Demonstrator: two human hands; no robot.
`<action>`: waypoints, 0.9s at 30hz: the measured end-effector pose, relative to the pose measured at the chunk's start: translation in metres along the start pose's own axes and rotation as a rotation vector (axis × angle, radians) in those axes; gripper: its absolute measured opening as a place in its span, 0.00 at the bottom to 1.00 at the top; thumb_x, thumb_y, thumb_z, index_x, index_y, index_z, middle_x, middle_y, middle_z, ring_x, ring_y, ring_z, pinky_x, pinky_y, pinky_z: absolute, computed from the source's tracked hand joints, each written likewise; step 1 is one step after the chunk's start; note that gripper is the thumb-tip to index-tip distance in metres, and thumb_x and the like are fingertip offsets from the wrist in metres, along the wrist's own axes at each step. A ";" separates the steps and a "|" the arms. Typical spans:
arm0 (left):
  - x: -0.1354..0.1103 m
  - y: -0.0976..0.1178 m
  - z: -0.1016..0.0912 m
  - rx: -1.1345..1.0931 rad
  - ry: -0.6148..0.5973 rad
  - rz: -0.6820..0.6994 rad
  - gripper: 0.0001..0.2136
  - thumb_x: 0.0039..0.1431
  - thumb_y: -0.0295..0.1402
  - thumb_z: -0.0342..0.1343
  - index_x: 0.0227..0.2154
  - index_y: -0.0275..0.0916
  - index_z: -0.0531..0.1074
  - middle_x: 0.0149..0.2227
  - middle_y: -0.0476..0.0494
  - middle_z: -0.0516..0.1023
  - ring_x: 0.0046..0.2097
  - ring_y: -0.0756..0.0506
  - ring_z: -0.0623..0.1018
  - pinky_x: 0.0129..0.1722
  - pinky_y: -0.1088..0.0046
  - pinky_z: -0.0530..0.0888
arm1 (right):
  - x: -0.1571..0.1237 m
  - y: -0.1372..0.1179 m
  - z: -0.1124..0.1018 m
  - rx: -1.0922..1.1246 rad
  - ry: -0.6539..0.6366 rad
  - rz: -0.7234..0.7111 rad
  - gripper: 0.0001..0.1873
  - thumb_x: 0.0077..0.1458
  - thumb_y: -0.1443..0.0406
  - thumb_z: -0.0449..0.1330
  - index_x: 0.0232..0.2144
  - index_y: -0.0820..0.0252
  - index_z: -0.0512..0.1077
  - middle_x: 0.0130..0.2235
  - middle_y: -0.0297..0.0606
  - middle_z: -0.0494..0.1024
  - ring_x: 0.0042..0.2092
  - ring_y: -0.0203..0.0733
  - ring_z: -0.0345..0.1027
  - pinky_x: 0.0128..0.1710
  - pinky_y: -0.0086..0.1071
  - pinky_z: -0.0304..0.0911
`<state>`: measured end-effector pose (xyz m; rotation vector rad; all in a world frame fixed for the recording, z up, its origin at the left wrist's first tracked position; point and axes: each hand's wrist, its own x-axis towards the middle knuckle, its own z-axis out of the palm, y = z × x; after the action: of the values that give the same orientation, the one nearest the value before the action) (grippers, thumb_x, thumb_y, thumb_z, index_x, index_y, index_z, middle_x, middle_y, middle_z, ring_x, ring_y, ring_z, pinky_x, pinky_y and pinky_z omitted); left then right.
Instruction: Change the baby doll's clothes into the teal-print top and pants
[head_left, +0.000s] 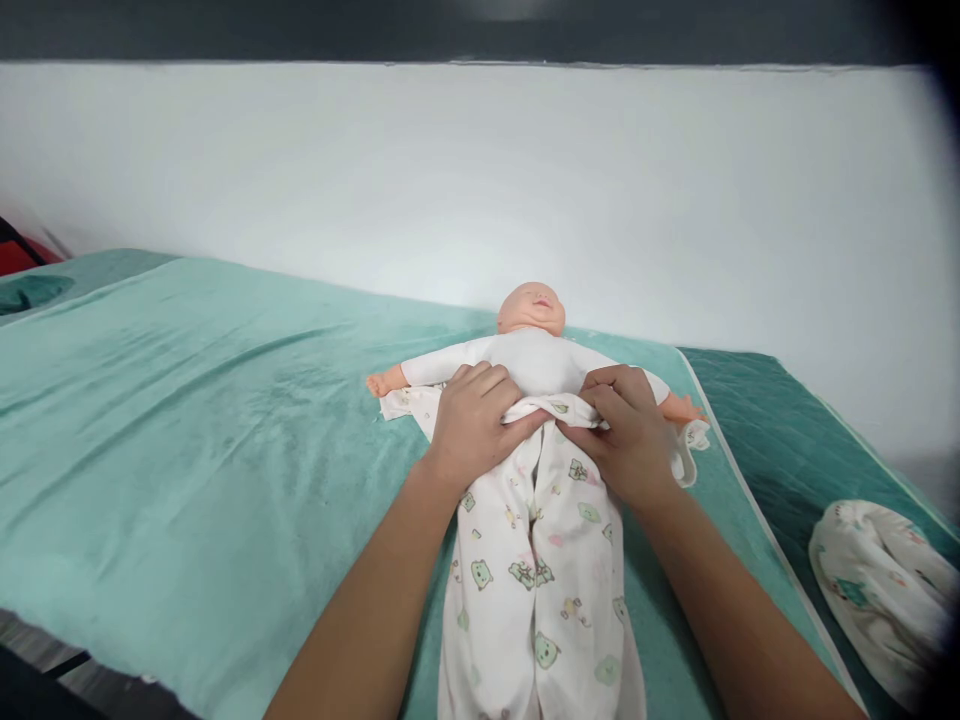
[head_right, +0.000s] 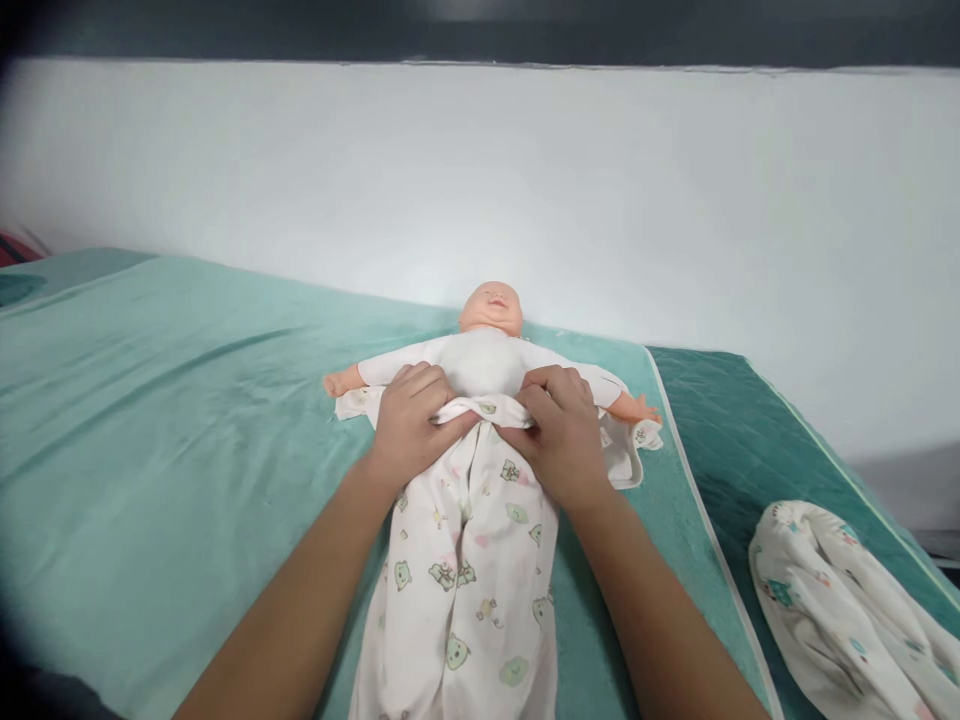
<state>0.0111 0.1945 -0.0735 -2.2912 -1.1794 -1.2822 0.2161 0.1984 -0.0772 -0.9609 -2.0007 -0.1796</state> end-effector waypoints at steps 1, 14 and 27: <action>0.000 0.000 0.000 0.001 0.006 0.003 0.18 0.63 0.44 0.55 0.22 0.40 0.62 0.24 0.49 0.67 0.30 0.48 0.66 0.33 0.67 0.60 | 0.000 0.001 0.000 -0.010 -0.006 -0.025 0.10 0.57 0.63 0.64 0.29 0.57 0.65 0.37 0.37 0.71 0.40 0.45 0.61 0.40 0.41 0.58; -0.001 0.000 0.001 0.021 0.012 -0.006 0.19 0.63 0.44 0.54 0.20 0.40 0.61 0.22 0.49 0.66 0.29 0.48 0.65 0.32 0.67 0.59 | 0.001 0.001 -0.002 -0.117 -0.042 -0.051 0.17 0.58 0.60 0.63 0.24 0.57 0.60 0.24 0.32 0.65 0.35 0.42 0.56 0.37 0.37 0.53; 0.002 0.001 -0.006 -0.002 -0.120 -0.122 0.20 0.67 0.45 0.49 0.21 0.39 0.65 0.27 0.47 0.69 0.33 0.47 0.67 0.36 0.66 0.61 | 0.005 0.001 -0.006 -0.181 -0.133 0.008 0.21 0.59 0.56 0.62 0.22 0.57 0.59 0.24 0.33 0.67 0.37 0.43 0.58 0.38 0.38 0.51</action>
<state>0.0086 0.1916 -0.0688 -2.3586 -1.3779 -1.2013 0.2198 0.1991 -0.0703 -1.1203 -2.1294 -0.3038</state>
